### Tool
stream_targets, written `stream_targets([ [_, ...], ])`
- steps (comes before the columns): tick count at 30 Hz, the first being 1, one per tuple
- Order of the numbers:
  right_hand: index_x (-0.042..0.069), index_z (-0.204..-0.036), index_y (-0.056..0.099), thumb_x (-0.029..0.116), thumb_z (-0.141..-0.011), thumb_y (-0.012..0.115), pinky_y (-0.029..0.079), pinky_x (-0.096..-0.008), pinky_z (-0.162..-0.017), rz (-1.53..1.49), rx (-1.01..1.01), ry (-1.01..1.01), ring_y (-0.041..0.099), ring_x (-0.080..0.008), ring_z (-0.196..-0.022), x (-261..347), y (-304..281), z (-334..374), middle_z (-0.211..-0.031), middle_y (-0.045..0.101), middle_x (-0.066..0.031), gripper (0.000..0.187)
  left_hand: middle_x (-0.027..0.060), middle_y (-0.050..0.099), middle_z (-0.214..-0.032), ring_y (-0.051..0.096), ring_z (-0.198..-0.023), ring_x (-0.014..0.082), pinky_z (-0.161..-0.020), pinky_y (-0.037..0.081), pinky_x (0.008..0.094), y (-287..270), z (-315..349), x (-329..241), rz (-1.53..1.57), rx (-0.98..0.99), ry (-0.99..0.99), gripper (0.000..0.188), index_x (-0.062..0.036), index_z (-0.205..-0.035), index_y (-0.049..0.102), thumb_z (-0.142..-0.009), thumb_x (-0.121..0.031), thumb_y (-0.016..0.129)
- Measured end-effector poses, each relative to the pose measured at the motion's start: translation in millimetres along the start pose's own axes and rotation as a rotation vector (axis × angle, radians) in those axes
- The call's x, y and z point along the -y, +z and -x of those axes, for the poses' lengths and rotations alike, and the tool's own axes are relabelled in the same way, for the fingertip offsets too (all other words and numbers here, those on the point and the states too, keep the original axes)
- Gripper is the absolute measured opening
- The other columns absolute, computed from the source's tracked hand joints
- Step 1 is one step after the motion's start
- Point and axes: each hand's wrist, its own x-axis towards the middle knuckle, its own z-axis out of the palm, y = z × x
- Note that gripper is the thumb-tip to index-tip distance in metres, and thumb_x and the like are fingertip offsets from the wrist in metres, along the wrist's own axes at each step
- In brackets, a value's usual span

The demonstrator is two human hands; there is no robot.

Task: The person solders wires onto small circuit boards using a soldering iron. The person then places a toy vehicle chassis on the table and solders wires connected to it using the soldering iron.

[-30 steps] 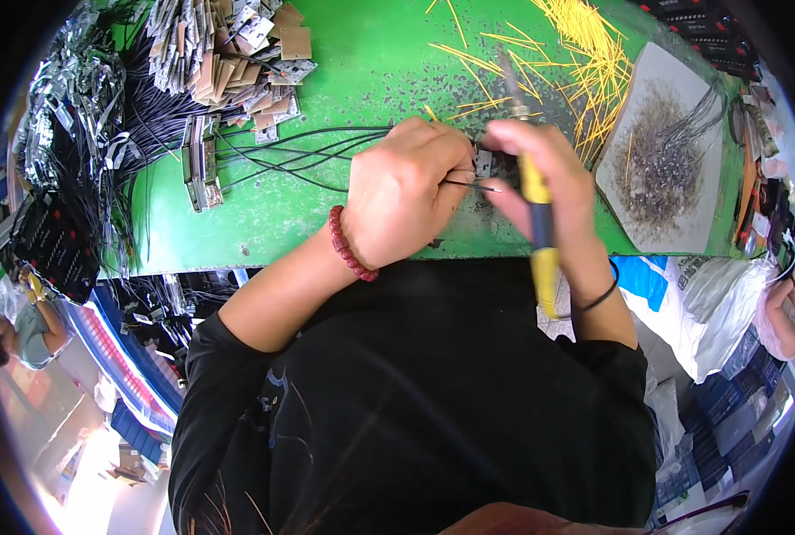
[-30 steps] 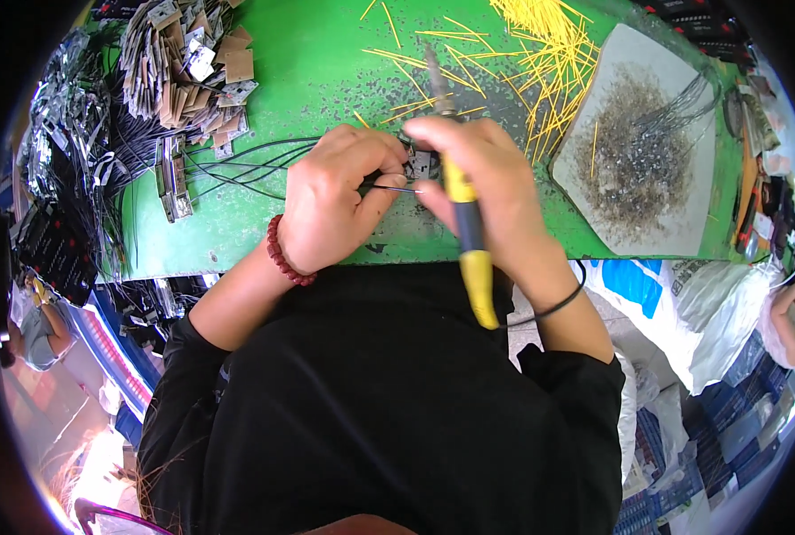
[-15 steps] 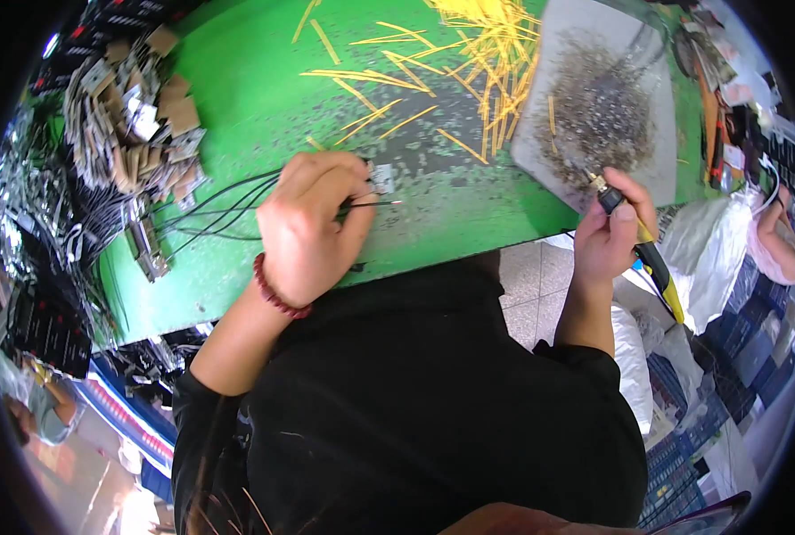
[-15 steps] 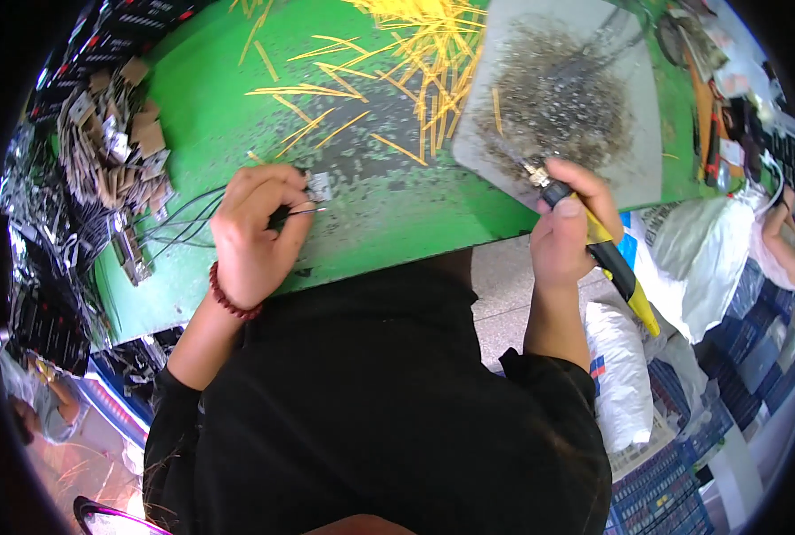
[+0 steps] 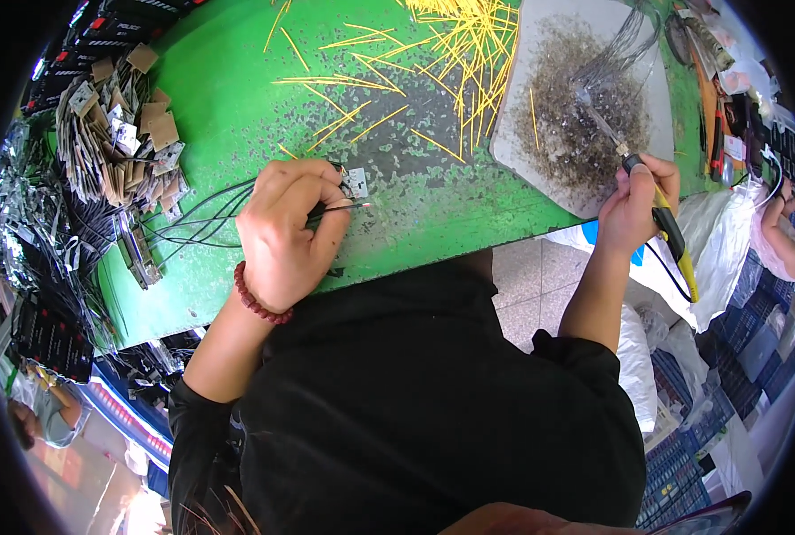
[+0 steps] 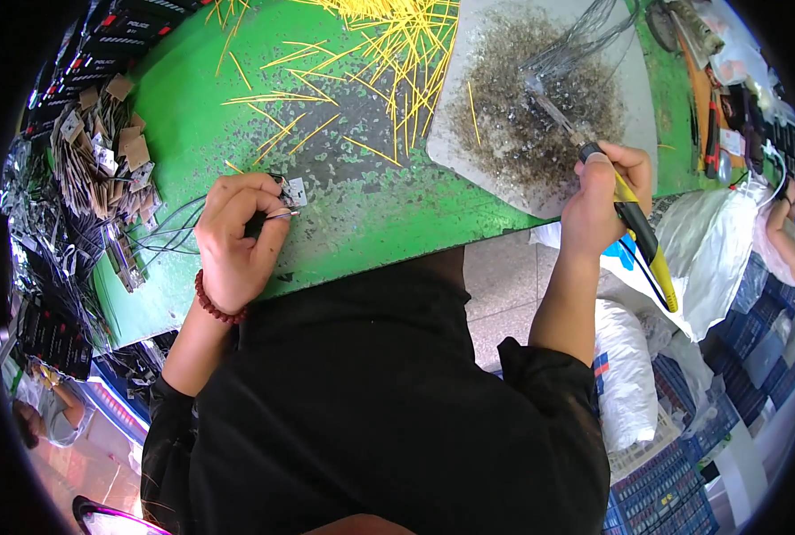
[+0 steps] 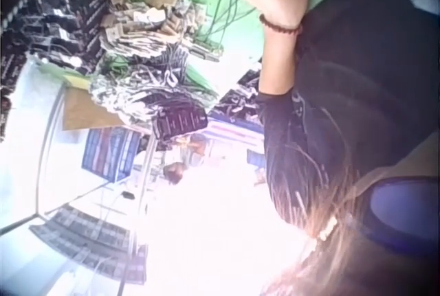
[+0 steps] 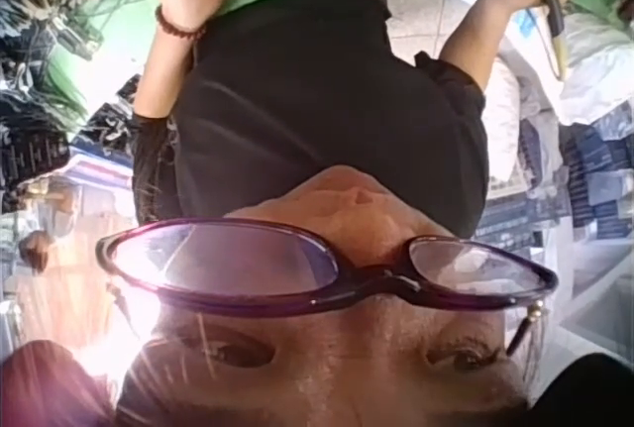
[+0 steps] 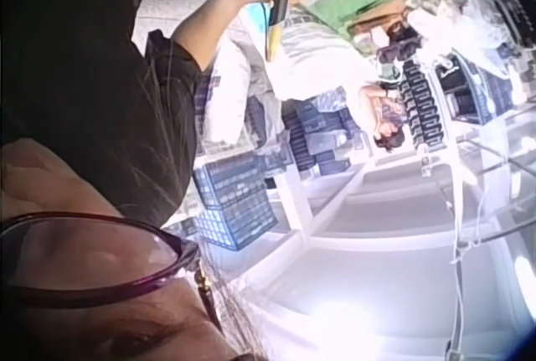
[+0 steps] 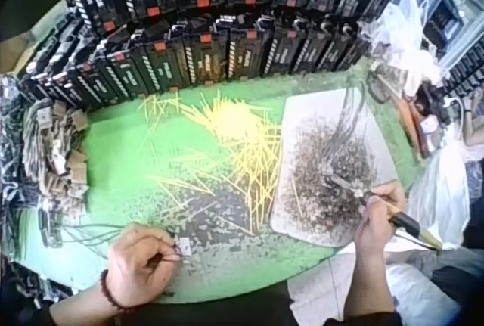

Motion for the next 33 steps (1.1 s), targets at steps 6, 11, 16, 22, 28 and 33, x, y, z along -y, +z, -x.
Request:
stream_targets([
  [6, -0.001, -0.087, 0.059, 0.002, -0.076, 0.059, 0.042, -0.0203, -0.056, -0.003, -0.031, 0.014, 0.053, -0.0099, -0.059, -5, 2, 1, -0.076, 0.056, -0.0043, 0.012, 0.0074, 0.066, -0.088, 0.062, -0.078, 0.0241, -0.069, 0.051, 0.0324, -1, 0, 3, -0.048, -0.055, 0.028, 0.013, -0.0040, -0.072, 0.060, -0.066, 0.004, 0.069],
  [11, -0.001, -0.086, 0.057, -0.002, -0.077, 0.054, 0.038, -0.0172, -0.050, -0.062, -0.049, -0.054, 0.049, -0.0086, -0.055, -10, -5, -1, -0.074, 0.055, -0.0063, 0.009, 0.0062, 0.067, -0.086, 0.063, -0.077, 0.0252, -0.068, 0.052, 0.0331, 1, 0, 9, -0.045, -0.062, 0.045, 0.011, -0.0052, -0.071, 0.060, -0.067, 0.000, 0.069],
  [16, -0.003, -0.087, 0.055, 0.007, -0.080, 0.056, 0.039, -0.0206, -0.051, -0.123, 0.128, -0.027, 0.048, -0.0112, -0.055, 14, 15, 31, -0.072, 0.052, -0.0078, 0.012, 0.0039, 0.067, -0.084, 0.063, -0.076, 0.0235, -0.063, 0.052, 0.0324, 2, 0, 7, -0.069, -0.110, 0.022, 0.009, -0.0053, -0.075, 0.064, -0.068, -0.005, 0.070],
  [22, 0.000, -0.091, 0.054, 0.018, -0.082, 0.069, 0.036, -0.0256, -0.057, -0.235, 0.568, 0.031, 0.047, -0.0116, -0.065, 32, 62, 106, -0.077, 0.054, -0.0073, 0.025, 0.0051, 0.065, -0.082, 0.062, -0.076, 0.0256, -0.063, 0.051, 0.0343, 3, 2, 10, -0.073, -0.110, 0.040, 0.006, -0.0047, -0.074, 0.063, -0.069, -0.005, 0.067],
  [28, 0.000, -0.093, 0.054, 0.016, -0.081, 0.070, 0.028, -0.0228, -0.054, -0.236, 0.612, 0.064, 0.039, -0.0063, -0.060, 35, 80, 113, -0.071, 0.049, -0.0014, 0.025, 0.0029, 0.068, -0.090, 0.063, -0.081, 0.0230, -0.069, 0.052, 0.0326, 3, 5, 8, -0.078, -0.098, -0.023, 0.007, -0.0051, -0.072, 0.062, -0.070, -0.003, 0.068],
  [33, 0.000, -0.091, 0.055, 0.016, -0.081, 0.071, 0.029, -0.0227, -0.053, -0.160, 0.645, -0.016, 0.039, -0.0069, -0.059, 33, 81, 112, -0.070, 0.050, -0.0022, 0.025, 0.0027, 0.068, -0.090, 0.063, -0.081, 0.0229, -0.068, 0.052, 0.0326, 4, 5, 10, -0.082, -0.107, -0.007, 0.007, -0.0052, -0.073, 0.062, -0.070, -0.003, 0.067],
])
